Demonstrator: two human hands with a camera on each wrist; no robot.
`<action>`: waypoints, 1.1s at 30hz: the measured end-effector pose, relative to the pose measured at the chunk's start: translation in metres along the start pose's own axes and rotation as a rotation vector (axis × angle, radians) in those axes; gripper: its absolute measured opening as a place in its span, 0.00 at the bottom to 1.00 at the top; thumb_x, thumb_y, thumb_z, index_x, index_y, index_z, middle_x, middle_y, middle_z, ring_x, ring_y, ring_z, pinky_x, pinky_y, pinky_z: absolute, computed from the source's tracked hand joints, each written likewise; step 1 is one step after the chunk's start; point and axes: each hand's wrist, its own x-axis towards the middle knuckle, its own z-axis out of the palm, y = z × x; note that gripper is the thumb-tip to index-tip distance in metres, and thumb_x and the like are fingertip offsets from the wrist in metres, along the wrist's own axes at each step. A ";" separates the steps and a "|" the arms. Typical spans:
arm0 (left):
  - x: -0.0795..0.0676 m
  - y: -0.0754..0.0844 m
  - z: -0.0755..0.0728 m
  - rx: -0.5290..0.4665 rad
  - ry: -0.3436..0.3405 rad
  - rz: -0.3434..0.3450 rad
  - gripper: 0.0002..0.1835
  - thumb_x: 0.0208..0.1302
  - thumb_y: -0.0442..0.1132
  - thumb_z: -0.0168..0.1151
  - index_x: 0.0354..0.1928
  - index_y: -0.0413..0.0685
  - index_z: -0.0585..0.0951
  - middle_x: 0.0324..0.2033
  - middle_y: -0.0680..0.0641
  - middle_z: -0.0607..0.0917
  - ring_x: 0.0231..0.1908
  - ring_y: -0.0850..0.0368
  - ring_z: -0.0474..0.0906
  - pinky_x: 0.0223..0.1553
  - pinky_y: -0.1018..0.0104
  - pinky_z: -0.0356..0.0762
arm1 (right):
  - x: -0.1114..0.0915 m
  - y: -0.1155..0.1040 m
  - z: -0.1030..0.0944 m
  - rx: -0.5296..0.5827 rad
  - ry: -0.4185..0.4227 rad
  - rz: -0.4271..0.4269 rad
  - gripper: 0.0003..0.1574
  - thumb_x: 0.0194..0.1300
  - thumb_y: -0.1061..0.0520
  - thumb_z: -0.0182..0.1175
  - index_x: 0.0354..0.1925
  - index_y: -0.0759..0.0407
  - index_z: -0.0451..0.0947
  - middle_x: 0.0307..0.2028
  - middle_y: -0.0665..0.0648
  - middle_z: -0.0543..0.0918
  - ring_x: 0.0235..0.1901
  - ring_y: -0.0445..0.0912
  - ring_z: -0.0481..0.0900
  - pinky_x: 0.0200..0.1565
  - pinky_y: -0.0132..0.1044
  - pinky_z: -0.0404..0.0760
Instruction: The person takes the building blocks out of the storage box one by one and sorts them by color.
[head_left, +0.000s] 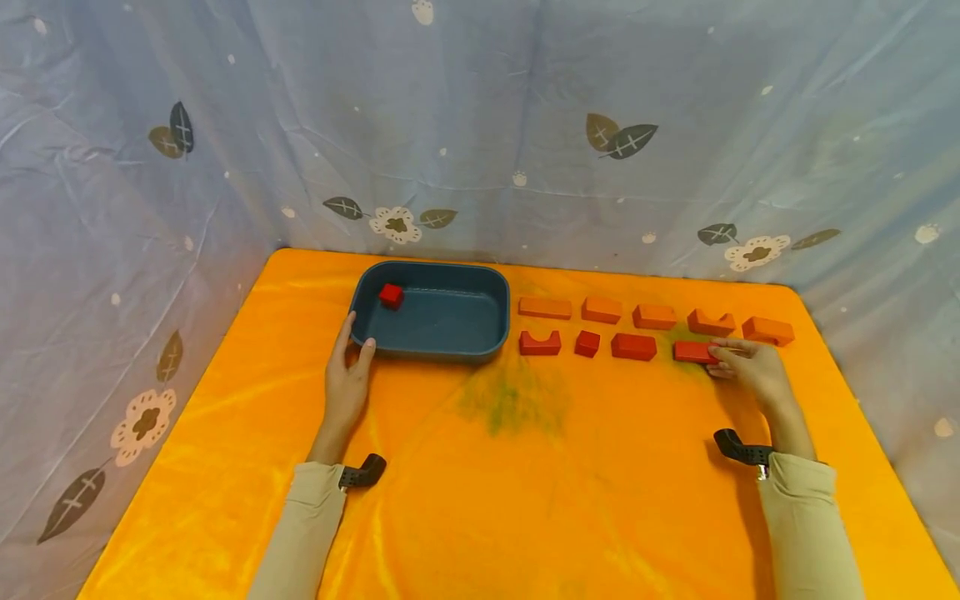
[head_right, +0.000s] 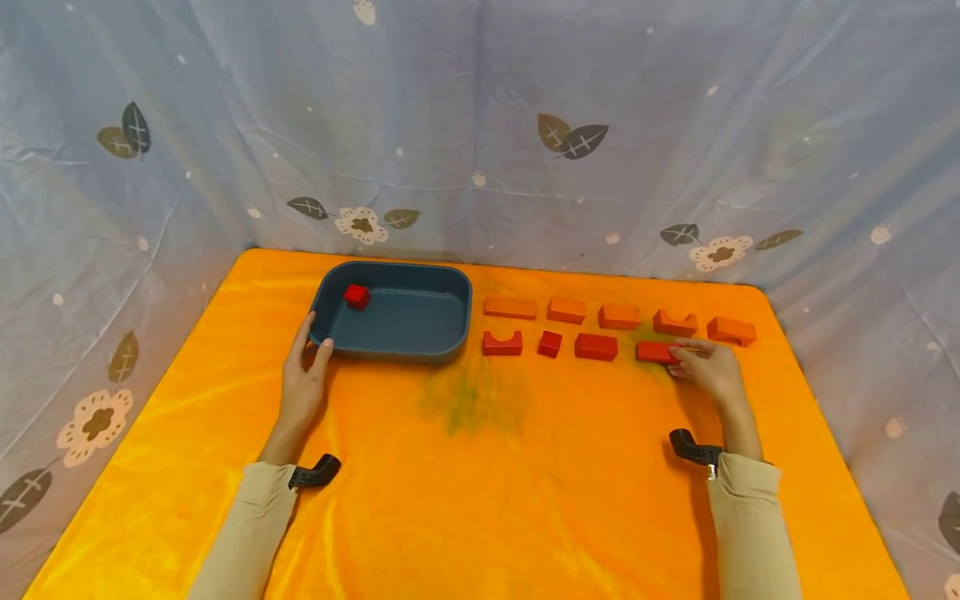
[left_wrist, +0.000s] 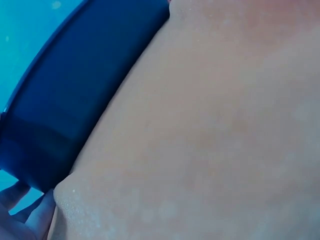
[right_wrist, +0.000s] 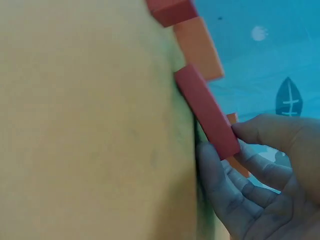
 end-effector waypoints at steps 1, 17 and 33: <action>0.000 0.000 0.000 0.000 0.001 0.001 0.31 0.74 0.47 0.54 0.76 0.61 0.59 0.74 0.56 0.59 0.73 0.59 0.51 0.72 0.56 0.51 | 0.001 0.001 0.001 -0.022 0.006 -0.004 0.33 0.73 0.58 0.55 0.62 0.85 0.62 0.32 0.32 0.81 0.28 0.36 0.85 0.35 0.30 0.83; 0.001 0.000 0.001 0.012 0.012 0.005 0.31 0.74 0.43 0.55 0.76 0.59 0.59 0.74 0.54 0.59 0.73 0.56 0.52 0.72 0.55 0.50 | -0.004 -0.009 0.017 -0.352 0.231 -0.037 0.26 0.70 0.55 0.59 0.53 0.80 0.76 0.32 0.61 0.87 0.20 0.28 0.79 0.26 0.25 0.80; 0.001 -0.001 0.000 -0.007 -0.001 -0.005 0.31 0.74 0.46 0.54 0.75 0.63 0.59 0.74 0.57 0.59 0.73 0.59 0.51 0.72 0.55 0.52 | -0.004 -0.015 0.019 -0.561 0.188 -0.038 0.24 0.70 0.55 0.58 0.48 0.79 0.79 0.32 0.68 0.86 0.22 0.40 0.82 0.26 0.30 0.77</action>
